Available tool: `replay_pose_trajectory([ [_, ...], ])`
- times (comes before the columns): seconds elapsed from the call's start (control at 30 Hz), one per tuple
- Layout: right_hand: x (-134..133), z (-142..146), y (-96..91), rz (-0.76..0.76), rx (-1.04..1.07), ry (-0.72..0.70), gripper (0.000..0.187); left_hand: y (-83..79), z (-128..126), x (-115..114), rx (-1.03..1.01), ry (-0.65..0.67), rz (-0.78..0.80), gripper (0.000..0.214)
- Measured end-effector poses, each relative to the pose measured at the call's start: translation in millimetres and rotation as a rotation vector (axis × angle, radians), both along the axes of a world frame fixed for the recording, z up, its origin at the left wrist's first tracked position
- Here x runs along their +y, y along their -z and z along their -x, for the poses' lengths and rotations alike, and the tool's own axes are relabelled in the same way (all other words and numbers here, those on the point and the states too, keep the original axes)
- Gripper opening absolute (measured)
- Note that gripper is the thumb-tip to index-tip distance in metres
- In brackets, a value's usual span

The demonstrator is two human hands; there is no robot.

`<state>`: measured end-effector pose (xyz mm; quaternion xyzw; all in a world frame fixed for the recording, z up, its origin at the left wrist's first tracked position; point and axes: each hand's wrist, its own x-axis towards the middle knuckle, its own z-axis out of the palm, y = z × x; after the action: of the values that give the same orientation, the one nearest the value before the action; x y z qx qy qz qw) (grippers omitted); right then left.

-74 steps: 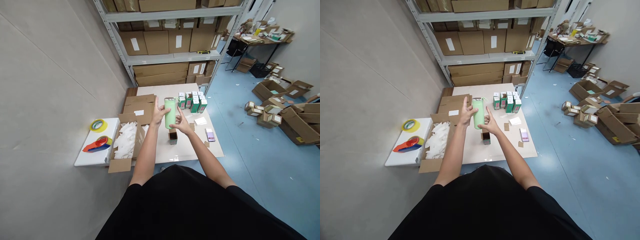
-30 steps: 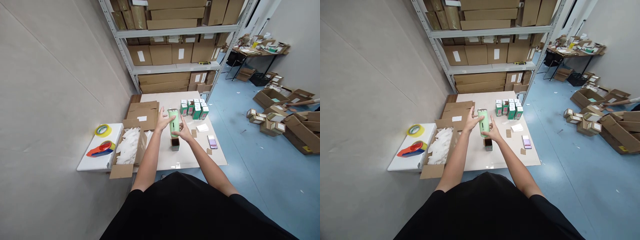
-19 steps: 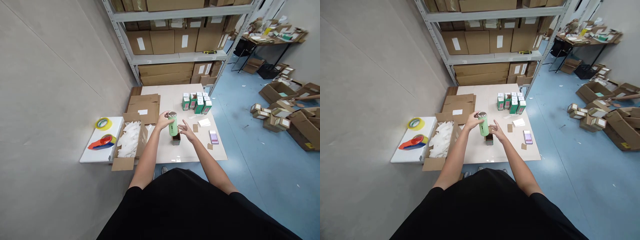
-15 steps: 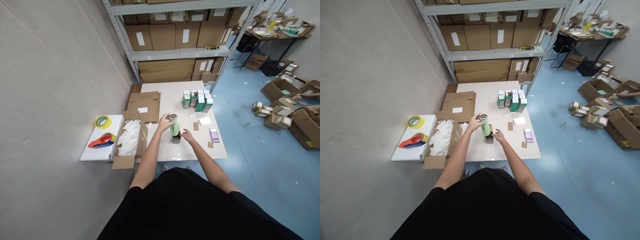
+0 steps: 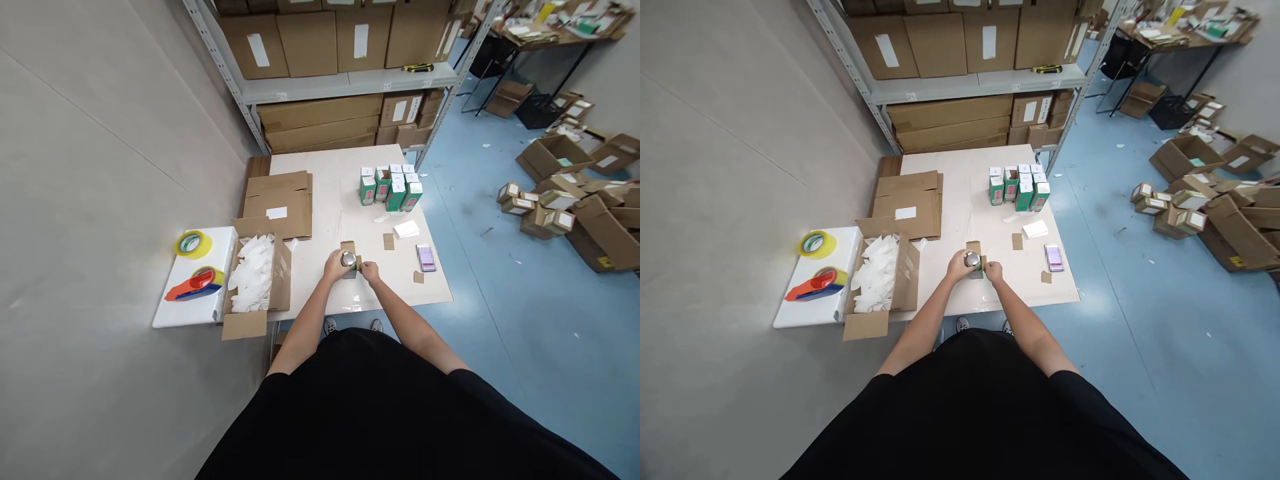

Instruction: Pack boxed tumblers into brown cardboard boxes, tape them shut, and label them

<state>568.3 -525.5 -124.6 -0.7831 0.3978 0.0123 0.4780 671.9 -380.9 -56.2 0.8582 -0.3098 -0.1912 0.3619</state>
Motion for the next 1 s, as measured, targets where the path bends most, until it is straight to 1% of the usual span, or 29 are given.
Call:
replay_pose_trajectory([
  [0.1,1.9,1.6,1.0,-0.024,0.009,0.027,0.032,18.7,8.4,0.7,0.000,0.019,-0.095,0.070],
  [0.2,3.7,2.4,0.3,-0.044,0.014,0.034,0.032,30.7,12.0,3.5,0.041,0.015,-0.148,0.070],
  [0.27,4.7,2.9,-0.8,-0.048,0.012,0.033,0.031,35.5,11.9,6.1,0.042,0.023,-0.142,0.070],
  [0.33,5.2,3.0,-2.4,-0.041,0.008,0.033,0.031,39.8,10.1,8.5,0.024,0.014,-0.080,0.072],
  [0.37,5.2,3.0,-3.3,-0.032,0.003,0.034,0.030,42.2,8.4,9.4,0.021,-0.027,-0.027,0.072],
  [0.43,5.3,2.5,-5.5,-0.011,-0.010,0.038,0.027,48.2,3.4,10.5,0.079,-0.202,0.087,0.066],
  [0.5,6.0,1.7,-7.7,0.008,-0.028,0.042,0.023,55.1,-3.1,10.4,0.228,-0.387,0.144,0.057],
  [0.53,6.7,1.4,-8.8,0.013,-0.037,0.043,0.022,58.6,-6.3,9.8,0.308,-0.435,0.148,0.053],
  [0.57,7.7,1.1,-9.7,0.015,-0.044,0.043,0.021,61.8,-9.0,8.9,0.375,-0.443,0.143,0.049],
  [0.6,8.8,1.0,-10.6,0.016,-0.052,0.042,0.022,64.5,-11.0,7.7,0.421,-0.419,0.137,0.046],
  [0.7,11.4,1.9,-12.5,0.015,-0.070,0.031,0.025,69.9,-11.7,2.6,0.455,-0.330,0.146,0.040],
  [0.87,13.0,5.8,-13.5,0.012,-0.099,-0.019,0.033,71.8,-5.7,-6.6,0.422,-0.258,0.167,0.039],
  [0.93,15.7,6.7,-12.3,0.006,-0.116,-0.044,0.039,72.0,-5.2,-9.2,0.393,-0.247,0.176,0.039],
  [1.0,19.3,7.2,-10.2,0.020,-0.125,-0.099,0.042,71.7,-5.9,-10.8,0.360,-0.249,0.183,0.039],
])
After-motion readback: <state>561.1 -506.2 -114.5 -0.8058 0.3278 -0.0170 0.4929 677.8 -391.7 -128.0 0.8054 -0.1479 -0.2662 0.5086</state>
